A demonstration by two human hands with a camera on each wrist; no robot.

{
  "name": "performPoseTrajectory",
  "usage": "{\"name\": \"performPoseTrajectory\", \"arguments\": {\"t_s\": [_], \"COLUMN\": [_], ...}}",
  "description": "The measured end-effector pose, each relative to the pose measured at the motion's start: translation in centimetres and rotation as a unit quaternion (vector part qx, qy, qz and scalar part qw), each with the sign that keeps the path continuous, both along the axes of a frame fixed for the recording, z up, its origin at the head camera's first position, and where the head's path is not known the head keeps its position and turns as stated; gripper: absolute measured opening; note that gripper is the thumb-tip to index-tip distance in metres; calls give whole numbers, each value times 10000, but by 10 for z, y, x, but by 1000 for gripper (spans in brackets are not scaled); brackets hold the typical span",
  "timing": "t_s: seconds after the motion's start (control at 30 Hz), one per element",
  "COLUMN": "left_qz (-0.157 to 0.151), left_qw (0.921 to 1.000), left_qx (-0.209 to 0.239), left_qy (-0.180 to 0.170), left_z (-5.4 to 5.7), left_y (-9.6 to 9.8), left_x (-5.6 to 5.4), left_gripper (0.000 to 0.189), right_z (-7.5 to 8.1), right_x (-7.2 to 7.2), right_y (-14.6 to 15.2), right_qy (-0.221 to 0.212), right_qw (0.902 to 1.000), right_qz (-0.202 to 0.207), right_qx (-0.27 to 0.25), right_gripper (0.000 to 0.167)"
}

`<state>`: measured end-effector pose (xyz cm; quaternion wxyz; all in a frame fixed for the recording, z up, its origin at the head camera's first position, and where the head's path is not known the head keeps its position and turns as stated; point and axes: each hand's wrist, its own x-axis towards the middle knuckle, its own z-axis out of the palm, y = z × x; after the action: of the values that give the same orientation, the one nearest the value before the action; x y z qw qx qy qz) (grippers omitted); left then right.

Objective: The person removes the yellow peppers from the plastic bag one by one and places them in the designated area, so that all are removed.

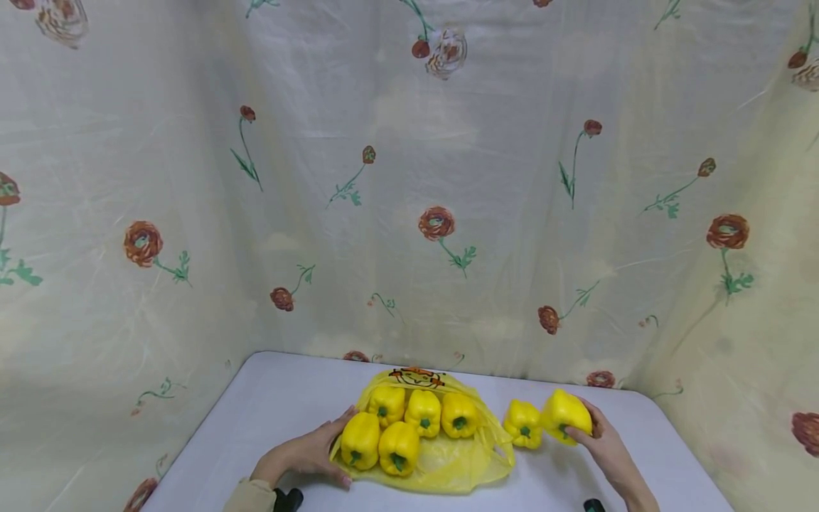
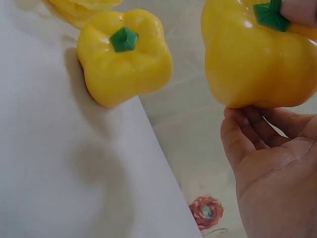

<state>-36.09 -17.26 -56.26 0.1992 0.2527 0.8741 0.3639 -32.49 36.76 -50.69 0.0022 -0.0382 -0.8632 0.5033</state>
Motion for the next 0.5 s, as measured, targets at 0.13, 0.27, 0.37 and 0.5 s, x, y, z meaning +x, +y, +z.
{"name": "performPoseTrajectory", "arguments": {"t_s": [0.13,0.27,0.37,0.5], "left_qz": [-9,1,36,98], "left_qw": [10000,10000,10000,9999], "left_qx": [4,22,14,-17], "left_qy": [14,16,-8,-46], "left_z": [0,1,2,2], "left_y": [1,1,2,2], "left_x": [1,2,2,2], "left_gripper": [121,122,122,123], "right_z": [-3,-5,-6,-8], "right_x": [-2,-2,-1,-1], "right_y": [3,4,5,7], "right_qy": [-69,-115,-128,-136], "right_qw": [10000,9996,9995,9995], "right_qz": [8,-8,-54,-112], "right_qx": [-62,-243,-274,-264], "right_gripper": [84,85,85,85]}}
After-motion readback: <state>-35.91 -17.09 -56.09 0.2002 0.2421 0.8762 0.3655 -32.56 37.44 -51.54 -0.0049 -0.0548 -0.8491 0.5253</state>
